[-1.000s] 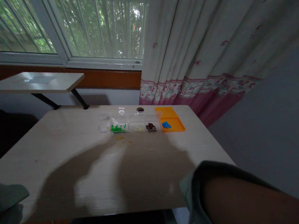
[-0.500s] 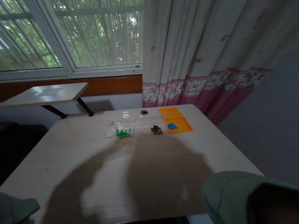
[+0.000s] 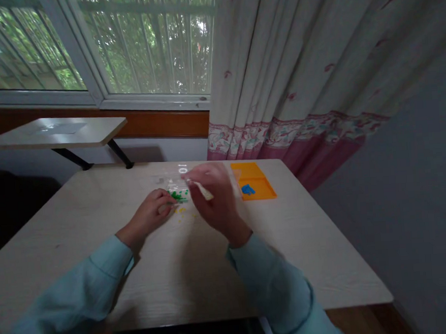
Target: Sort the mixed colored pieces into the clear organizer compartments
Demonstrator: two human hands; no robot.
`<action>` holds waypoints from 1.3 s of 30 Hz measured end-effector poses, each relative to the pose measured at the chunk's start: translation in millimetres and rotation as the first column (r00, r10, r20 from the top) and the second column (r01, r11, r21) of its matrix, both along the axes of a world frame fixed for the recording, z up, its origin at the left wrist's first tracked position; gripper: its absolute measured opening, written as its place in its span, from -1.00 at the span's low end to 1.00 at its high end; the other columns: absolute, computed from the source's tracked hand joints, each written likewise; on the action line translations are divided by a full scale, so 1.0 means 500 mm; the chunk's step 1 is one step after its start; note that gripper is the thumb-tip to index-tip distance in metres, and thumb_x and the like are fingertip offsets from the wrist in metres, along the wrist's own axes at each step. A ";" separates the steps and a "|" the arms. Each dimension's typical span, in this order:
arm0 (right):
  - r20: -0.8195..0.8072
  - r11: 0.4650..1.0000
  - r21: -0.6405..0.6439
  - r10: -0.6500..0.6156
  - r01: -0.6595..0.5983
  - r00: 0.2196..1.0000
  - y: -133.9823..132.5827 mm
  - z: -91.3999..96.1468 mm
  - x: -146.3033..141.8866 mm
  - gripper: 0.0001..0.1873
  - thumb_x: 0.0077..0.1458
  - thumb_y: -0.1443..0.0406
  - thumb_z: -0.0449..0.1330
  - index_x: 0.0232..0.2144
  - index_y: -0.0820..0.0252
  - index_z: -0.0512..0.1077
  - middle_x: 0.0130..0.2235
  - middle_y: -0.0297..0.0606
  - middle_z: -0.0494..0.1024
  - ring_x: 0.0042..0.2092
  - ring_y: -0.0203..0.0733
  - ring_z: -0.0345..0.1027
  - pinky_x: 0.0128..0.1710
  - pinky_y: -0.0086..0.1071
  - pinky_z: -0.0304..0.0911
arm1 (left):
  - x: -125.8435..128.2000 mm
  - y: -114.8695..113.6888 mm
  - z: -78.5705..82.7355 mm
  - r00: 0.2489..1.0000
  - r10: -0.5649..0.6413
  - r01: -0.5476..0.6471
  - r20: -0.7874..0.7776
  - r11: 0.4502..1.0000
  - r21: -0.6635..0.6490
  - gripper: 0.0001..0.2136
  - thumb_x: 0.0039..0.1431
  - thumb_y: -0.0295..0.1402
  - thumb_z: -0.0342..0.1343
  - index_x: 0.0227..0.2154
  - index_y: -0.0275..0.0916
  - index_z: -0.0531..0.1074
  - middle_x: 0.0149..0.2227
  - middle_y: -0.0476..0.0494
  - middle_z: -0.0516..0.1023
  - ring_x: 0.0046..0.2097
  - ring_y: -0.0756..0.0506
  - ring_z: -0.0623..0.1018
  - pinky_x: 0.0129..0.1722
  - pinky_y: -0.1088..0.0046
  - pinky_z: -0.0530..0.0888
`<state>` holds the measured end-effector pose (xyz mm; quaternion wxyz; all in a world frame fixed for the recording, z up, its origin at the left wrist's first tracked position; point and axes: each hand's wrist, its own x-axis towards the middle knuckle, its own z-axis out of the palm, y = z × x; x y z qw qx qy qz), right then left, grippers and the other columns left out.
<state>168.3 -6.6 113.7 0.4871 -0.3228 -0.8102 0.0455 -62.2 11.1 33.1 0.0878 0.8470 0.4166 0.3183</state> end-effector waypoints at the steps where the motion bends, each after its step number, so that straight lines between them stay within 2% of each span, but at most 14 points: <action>1: 0.035 1.000 -0.010 0.004 -0.003 0.999 0.008 -0.024 -0.012 -0.81 0.23 0.25 0.11 -0.12 0.06 0.46 -0.12 -0.23 0.50 -0.05 -0.13 0.33 -0.01 -0.13 0.24 | -0.002 0.006 -0.015 0.999 -0.007 0.007 -0.041 1.000 0.002 -0.83 0.19 -0.40 0.06 -0.19 -0.18 0.50 -0.18 -0.16 0.41 -0.11 -0.13 0.41 -0.08 0.30 0.39; 3: 0.115 0.998 -0.055 -0.009 0.016 0.993 0.024 -0.082 -0.033 -0.82 0.22 0.29 0.10 -0.19 0.05 0.50 -0.21 -0.24 0.51 -0.09 -0.13 0.32 -0.03 -0.16 0.19 | -0.009 0.009 -0.034 0.995 -0.013 0.012 -0.102 1.000 -0.014 -0.80 0.19 -0.41 0.04 -0.16 -0.18 0.49 -0.18 -0.18 0.41 -0.10 -0.14 0.40 -0.08 0.30 0.38; 6: 0.188 0.980 -0.156 -0.094 0.125 0.978 0.041 -0.170 -0.049 -0.79 0.23 0.31 0.08 -0.22 0.11 0.53 -0.25 -0.19 0.50 -0.14 -0.13 0.28 -0.05 -0.21 0.17 | -0.020 0.001 -0.043 0.989 -0.019 0.013 -0.147 0.999 -0.039 -0.78 0.21 -0.41 0.00 -0.13 -0.19 0.47 -0.20 -0.18 0.42 -0.11 -0.14 0.40 -0.09 0.30 0.37; 8: 0.249 0.970 -0.199 -0.087 0.139 0.965 0.045 -0.209 -0.047 -0.78 0.23 0.31 0.08 -0.20 0.11 0.53 -0.24 -0.18 0.49 -0.15 -0.13 0.27 -0.06 -0.23 0.16 | -0.024 -0.001 -0.047 0.987 -0.022 0.014 -0.160 0.999 -0.049 -0.78 0.22 -0.40 -0.01 -0.13 -0.19 0.47 -0.19 -0.19 0.42 -0.10 -0.15 0.40 -0.09 0.30 0.37; 10: 0.293 0.965 -0.224 -0.069 0.139 0.954 0.047 -0.227 -0.043 -0.77 0.22 0.33 0.10 -0.16 0.10 0.53 -0.21 -0.19 0.48 -0.14 -0.12 0.25 -0.05 -0.22 0.15 | -0.025 0.001 -0.052 0.985 -0.028 0.019 -0.167 0.998 -0.057 -0.79 0.23 -0.38 0.00 -0.14 -0.19 0.48 -0.19 -0.19 0.42 -0.10 -0.15 0.40 -0.09 0.29 0.36; 20: 0.453 0.945 -0.234 -0.101 0.227 0.886 0.040 -0.233 -0.049 -0.80 0.17 0.26 0.18 -0.16 0.06 0.53 -0.14 -0.19 0.43 -0.06 -0.07 0.20 0.01 -0.18 0.11 | -0.020 0.009 -0.064 0.989 -0.036 0.025 -0.145 0.997 -0.073 -0.85 0.25 -0.37 0.00 -0.22 -0.20 0.45 -0.21 -0.17 0.42 -0.11 -0.13 0.40 -0.08 0.31 0.37; 39: 0.417 0.954 -0.224 -0.093 0.201 0.904 0.034 -0.228 -0.050 -0.87 0.18 0.29 0.18 -0.29 0.11 0.55 -0.22 -0.22 0.45 -0.11 -0.13 0.21 -0.03 -0.25 0.10 | -0.016 0.005 -0.064 0.996 -0.007 -0.005 -0.083 0.991 -0.134 -0.84 0.27 -0.32 -0.04 -0.28 -0.22 0.42 -0.26 -0.16 0.40 -0.16 -0.12 0.41 -0.13 0.33 0.39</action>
